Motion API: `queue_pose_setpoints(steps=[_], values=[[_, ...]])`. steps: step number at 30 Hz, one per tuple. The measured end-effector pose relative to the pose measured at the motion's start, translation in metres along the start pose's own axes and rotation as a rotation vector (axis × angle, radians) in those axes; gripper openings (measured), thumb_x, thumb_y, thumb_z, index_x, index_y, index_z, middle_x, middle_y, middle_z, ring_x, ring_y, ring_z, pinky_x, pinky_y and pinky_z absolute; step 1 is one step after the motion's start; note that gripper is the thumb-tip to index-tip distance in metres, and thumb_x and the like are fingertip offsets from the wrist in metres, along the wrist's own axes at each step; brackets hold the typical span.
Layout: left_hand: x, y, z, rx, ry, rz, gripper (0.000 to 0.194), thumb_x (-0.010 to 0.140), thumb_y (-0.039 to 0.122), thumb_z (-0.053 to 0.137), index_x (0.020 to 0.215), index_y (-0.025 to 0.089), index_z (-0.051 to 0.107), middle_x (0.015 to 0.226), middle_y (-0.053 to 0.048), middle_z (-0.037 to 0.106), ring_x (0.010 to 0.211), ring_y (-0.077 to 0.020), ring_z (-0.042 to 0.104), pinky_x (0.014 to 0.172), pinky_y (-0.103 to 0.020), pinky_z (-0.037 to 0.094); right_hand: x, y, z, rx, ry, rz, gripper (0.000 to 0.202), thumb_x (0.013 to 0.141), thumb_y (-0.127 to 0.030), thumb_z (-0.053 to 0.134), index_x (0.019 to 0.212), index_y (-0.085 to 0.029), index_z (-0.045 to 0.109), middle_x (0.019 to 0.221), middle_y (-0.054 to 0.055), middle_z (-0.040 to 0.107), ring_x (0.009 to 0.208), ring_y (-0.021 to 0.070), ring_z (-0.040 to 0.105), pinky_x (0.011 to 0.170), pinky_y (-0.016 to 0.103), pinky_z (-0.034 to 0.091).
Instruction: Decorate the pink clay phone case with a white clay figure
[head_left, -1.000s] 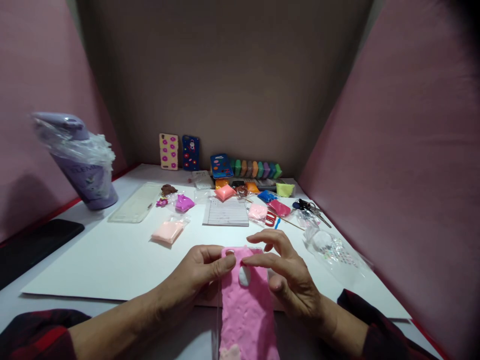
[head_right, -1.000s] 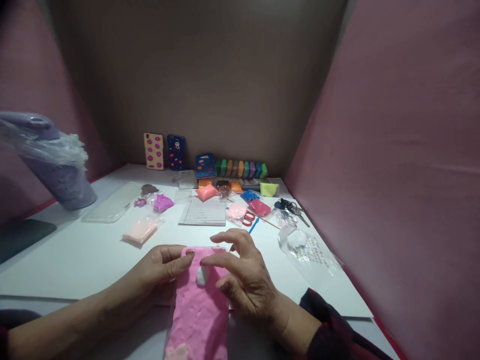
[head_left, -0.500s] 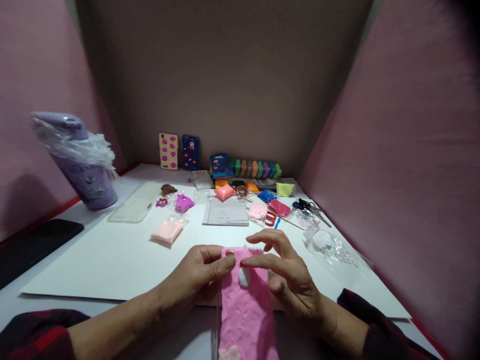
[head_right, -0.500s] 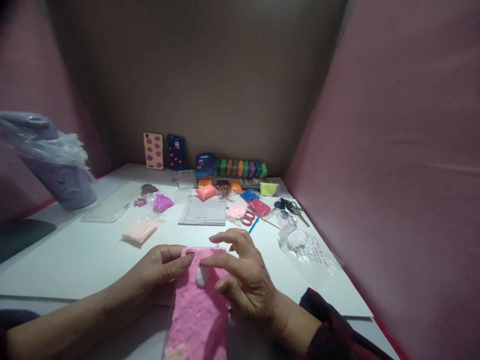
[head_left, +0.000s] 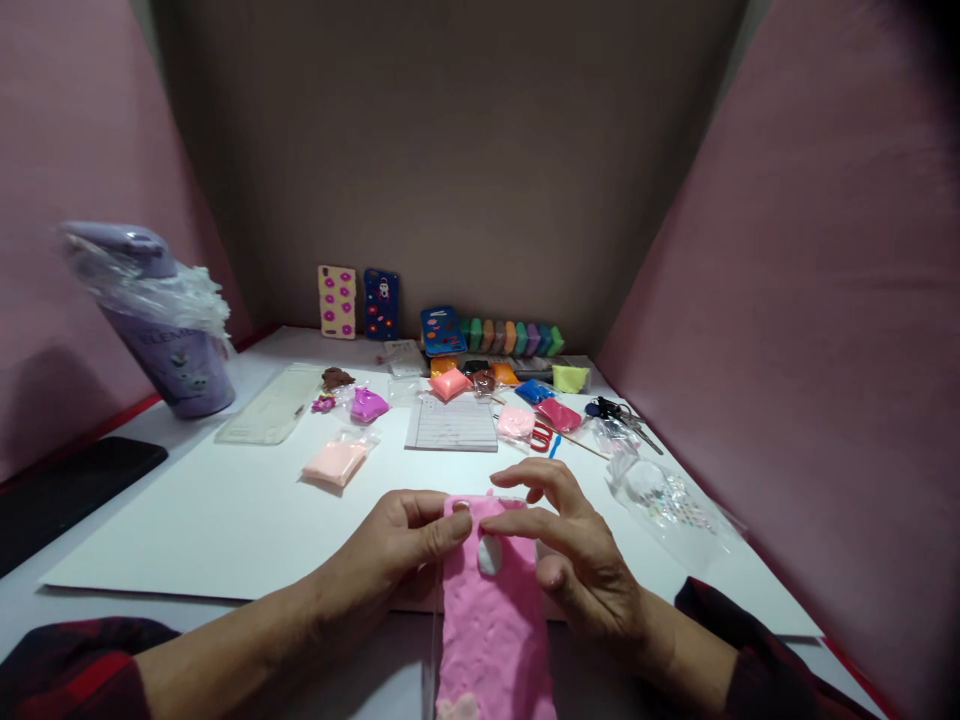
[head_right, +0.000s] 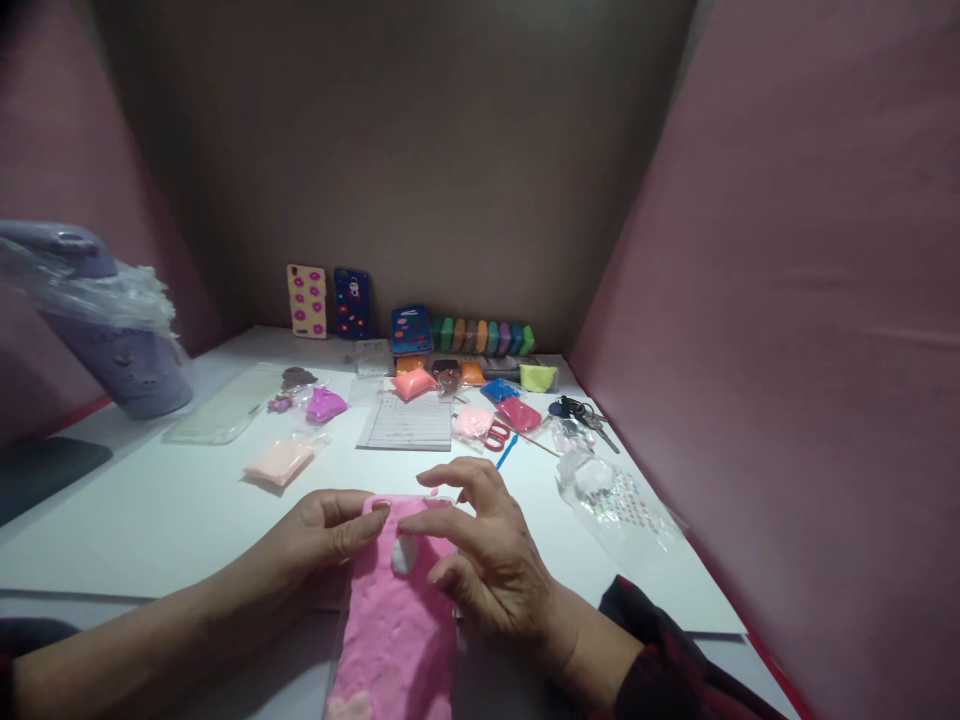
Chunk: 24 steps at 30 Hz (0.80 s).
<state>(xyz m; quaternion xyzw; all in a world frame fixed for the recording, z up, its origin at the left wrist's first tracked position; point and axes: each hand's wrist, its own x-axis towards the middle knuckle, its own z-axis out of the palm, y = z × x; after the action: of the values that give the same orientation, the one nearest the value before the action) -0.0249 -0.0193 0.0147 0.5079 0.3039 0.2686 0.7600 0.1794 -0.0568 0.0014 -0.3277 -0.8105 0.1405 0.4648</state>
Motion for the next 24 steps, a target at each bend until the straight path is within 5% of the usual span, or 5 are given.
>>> queue_pose_setpoints(steps=[12,24], values=[[0.0008,0.0002,0.0009,-0.012,0.015,-0.007,0.041,0.066,0.053,0.074,0.065,0.013,0.063,0.042,0.007,0.037,0.039,-0.0043,0.024,0.043,-0.023,0.019,-0.0008,0.001,0.0001,0.01,0.005,0.004,0.048,0.091,-0.057,0.035,0.106,-0.025,0.068,0.117,0.009,0.051,0.108,0.027,0.045,0.083,0.041,0.042],[0.0003,0.0006,-0.0006,0.019,0.009,-0.017,0.042,0.068,0.054,0.072,0.069,0.013,0.065,0.044,0.007,0.039,0.039,-0.0054,0.027,0.045,-0.024,0.023,0.0004,-0.0008,-0.0001,0.005,0.012,0.017,0.049,0.091,-0.058,0.035,0.104,-0.024,0.069,0.115,0.01,0.054,0.107,0.0272,0.047,0.083,0.042,0.043]])
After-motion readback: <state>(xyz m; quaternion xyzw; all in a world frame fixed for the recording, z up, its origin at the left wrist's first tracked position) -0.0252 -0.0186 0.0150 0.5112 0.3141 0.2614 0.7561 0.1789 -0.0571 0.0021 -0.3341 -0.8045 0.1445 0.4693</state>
